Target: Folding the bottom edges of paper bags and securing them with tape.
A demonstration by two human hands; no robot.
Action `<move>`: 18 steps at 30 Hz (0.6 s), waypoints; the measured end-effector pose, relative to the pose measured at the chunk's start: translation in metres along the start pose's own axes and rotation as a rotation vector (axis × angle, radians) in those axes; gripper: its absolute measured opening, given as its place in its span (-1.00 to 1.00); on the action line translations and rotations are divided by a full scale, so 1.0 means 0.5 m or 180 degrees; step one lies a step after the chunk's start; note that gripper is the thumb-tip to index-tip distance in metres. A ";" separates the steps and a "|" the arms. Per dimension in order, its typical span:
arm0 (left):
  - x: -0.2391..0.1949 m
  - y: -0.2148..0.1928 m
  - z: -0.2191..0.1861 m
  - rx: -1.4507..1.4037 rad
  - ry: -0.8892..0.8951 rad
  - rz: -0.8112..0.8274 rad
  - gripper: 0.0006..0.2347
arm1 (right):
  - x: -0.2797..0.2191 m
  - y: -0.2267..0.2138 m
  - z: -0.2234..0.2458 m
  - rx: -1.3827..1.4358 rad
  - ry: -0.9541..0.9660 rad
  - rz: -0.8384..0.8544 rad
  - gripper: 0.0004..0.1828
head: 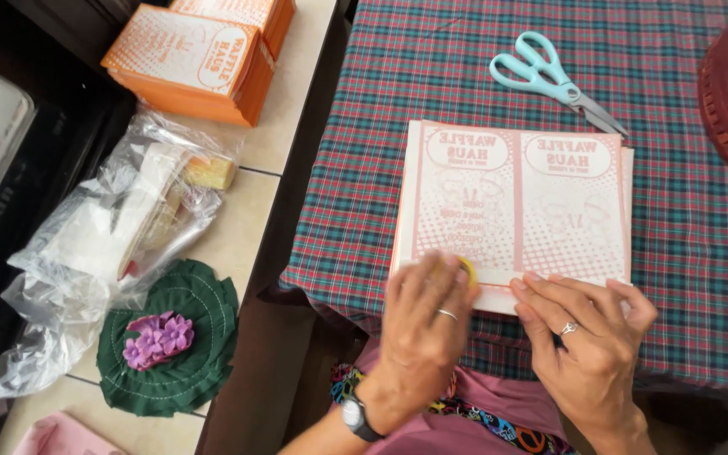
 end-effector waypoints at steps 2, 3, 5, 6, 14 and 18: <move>0.001 -0.032 0.025 -0.0014 -0.0038 0.0082 -0.84 | -0.005 0.001 -0.002 0.0064 0.0000 0.0017 -0.89; 0.007 -0.046 0.040 -0.0037 -0.0015 0.0136 -0.78 | -0.003 0.002 -0.004 0.0099 0.0003 -0.0027 -0.90; 0.011 -0.063 0.063 -0.0112 -0.0009 0.0099 -0.78 | -0.009 0.006 -0.008 0.0137 0.0012 -0.0060 -0.90; 0.012 -0.073 0.075 -0.0203 -0.0012 0.0058 -0.78 | -0.013 0.007 -0.010 0.0159 0.0018 -0.0080 -0.89; 0.029 -0.041 -0.033 -0.0521 0.0503 0.0110 -0.89 | -0.008 0.001 -0.004 0.0236 -0.0043 -0.0071 -0.90; 0.007 -0.030 -0.002 -0.0331 0.0590 0.0374 -0.88 | -0.009 0.007 -0.009 0.0253 -0.0036 -0.0134 -0.91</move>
Point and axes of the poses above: each hand's wrist, its own x-axis towards the middle knuckle, its own y-axis out of the palm, z = x × y, the point moved 9 cm from there along x, towards the middle knuckle, and after that the axes turned 3 degrees about -x, right-handed, at the moved point
